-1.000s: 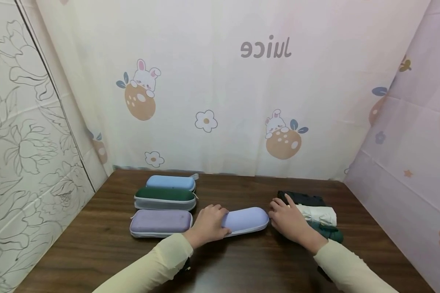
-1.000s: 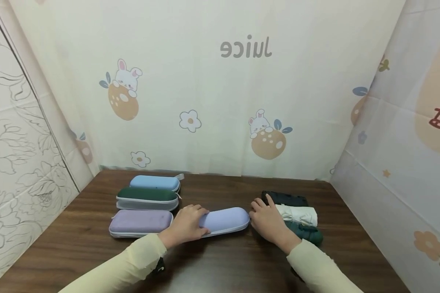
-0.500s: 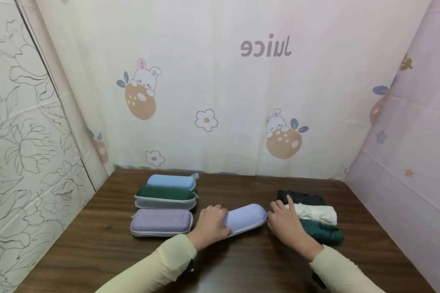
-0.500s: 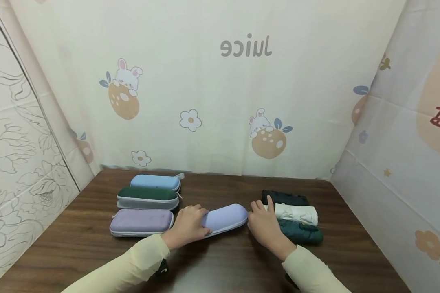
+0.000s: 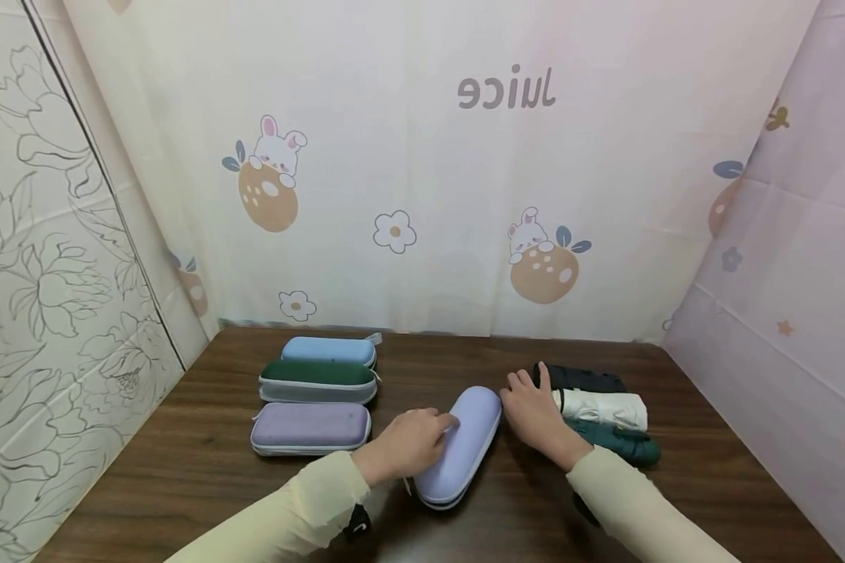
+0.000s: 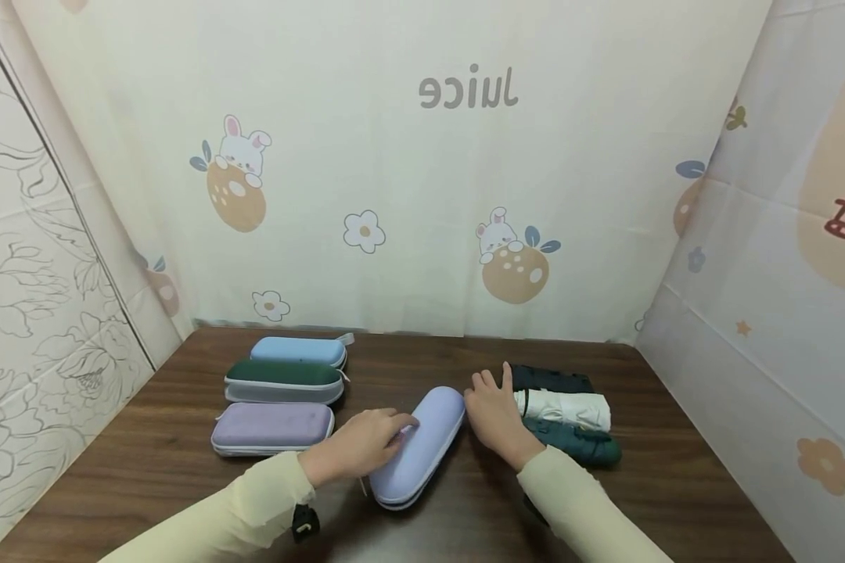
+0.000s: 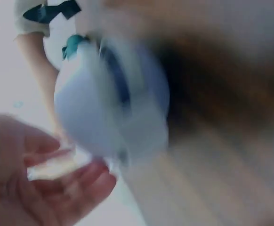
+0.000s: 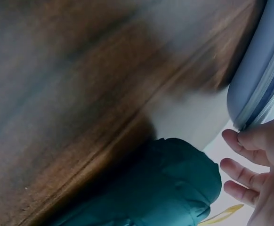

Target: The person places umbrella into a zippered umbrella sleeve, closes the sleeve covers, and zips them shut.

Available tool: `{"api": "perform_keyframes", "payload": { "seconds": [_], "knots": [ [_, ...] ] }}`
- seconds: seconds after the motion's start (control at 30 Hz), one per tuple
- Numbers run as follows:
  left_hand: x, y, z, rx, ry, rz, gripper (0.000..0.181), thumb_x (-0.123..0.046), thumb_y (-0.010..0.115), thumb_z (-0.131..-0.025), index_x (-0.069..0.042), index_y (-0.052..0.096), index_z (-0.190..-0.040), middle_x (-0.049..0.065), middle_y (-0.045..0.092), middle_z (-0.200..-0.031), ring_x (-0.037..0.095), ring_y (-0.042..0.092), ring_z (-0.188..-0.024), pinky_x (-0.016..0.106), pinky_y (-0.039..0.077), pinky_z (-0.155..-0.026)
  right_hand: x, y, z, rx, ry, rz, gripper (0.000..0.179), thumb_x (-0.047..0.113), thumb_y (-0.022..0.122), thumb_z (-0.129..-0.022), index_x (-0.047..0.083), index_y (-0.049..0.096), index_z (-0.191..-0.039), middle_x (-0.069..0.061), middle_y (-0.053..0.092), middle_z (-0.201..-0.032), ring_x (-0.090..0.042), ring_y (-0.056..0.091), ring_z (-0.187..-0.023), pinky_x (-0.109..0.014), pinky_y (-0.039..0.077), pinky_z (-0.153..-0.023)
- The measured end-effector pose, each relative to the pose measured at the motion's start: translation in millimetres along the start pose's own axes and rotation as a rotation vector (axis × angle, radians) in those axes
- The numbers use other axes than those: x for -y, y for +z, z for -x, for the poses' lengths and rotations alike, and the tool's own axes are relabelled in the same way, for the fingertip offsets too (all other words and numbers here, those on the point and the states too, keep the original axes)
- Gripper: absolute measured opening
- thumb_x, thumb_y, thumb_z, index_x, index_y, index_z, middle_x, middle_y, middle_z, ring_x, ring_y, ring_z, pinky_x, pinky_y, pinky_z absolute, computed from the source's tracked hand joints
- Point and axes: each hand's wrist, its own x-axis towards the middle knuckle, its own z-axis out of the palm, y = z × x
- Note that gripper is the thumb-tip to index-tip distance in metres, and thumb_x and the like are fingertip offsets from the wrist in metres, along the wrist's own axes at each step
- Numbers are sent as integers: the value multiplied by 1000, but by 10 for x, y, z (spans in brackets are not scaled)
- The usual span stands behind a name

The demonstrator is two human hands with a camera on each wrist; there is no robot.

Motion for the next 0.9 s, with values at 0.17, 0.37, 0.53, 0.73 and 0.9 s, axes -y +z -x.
{"api": "perform_keyframes", "payload": {
  "seconds": [0.17,0.37,0.53,0.73,0.9],
  "knots": [
    [98,-96,-37,162,192,-45,46,4,62,-88,-16,60,-129,4,59,-110,10,58,-93,19,47,-78,-30,57,-60,2,-19,7,11,2,70,-81,7,65,-72,-11,51,-80,-33,49,-90,-71,23,-96],
    [152,-99,-118,144,433,-246,53,0,69,-85,-23,59,-132,-2,50,-139,17,45,-128,23,41,-95,-7,86,-146,56,-18,-15,3,4,70,-82,6,68,-81,-12,56,-89,-32,50,-96,-71,21,-96],
    [130,-50,-187,186,538,-350,62,-11,76,-81,-26,54,-137,-8,46,-143,14,38,-134,25,34,-102,40,112,-216,66,-14,-38,5,4,69,-83,7,70,-87,-12,59,-93,-32,51,-98,-70,21,-97],
    [80,-27,-247,229,543,-369,71,-23,82,-75,-27,52,-139,-9,47,-142,12,38,-133,24,32,-104,45,167,-234,67,-13,-30,8,6,68,-86,8,71,-92,-12,60,-94,-32,52,-99,-70,19,-98],
    [68,-42,-282,239,525,-364,69,-24,83,-75,-29,53,-137,-10,48,-139,12,40,-131,24,39,-98,31,145,-200,91,-20,11,9,11,69,-86,10,70,-94,-11,61,-95,-31,53,-100,-70,19,-98]
  ]
}}
